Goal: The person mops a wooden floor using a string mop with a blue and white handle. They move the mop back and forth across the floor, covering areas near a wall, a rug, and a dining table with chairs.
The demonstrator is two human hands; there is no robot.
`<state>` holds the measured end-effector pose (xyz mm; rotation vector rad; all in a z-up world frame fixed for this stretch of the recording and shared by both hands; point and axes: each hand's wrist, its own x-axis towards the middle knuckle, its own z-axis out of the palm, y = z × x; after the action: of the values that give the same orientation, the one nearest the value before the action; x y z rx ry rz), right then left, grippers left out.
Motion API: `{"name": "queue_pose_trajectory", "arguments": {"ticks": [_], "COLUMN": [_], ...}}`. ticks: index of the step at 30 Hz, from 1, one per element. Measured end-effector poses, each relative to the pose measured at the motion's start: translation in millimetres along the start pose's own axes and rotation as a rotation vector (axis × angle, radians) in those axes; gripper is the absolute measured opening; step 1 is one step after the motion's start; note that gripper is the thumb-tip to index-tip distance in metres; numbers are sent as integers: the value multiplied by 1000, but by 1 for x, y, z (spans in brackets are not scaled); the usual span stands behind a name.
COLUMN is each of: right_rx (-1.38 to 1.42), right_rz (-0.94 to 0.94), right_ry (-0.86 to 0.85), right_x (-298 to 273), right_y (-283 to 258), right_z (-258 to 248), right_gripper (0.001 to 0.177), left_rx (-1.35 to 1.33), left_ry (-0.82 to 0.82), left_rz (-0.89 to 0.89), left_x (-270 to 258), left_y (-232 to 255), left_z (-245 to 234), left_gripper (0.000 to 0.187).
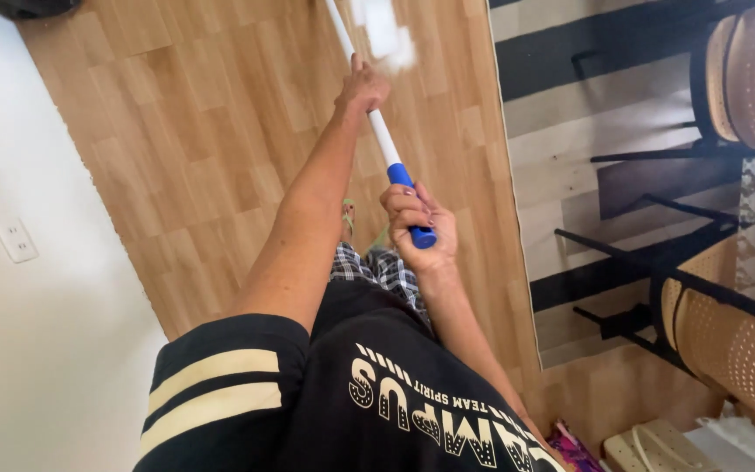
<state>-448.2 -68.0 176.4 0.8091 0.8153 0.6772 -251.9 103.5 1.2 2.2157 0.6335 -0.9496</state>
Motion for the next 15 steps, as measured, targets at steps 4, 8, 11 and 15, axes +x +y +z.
{"name": "queue_pose_trajectory", "arguments": {"ticks": [4, 8, 11, 15], "right_rx": [22, 19, -3, -22], "right_rz": [-36, -38, -51, -71], "right_ry": [62, 99, 109, 125], "right_x": [-44, -93, -142, -226], "right_y": [14, 24, 12, 0], "right_z": [-2, -28, -58, -95], "right_gripper": [9, 12, 10, 10], "left_rx": [455, 513, 506, 741], "left_ry": [-120, -85, -86, -64], "left_rz": [230, 267, 260, 443], "left_x": [36, 20, -24, -59], "left_y": [-9, -30, -39, -52], "left_z": [59, 106, 147, 231], "left_gripper": [53, 54, 50, 44]}}
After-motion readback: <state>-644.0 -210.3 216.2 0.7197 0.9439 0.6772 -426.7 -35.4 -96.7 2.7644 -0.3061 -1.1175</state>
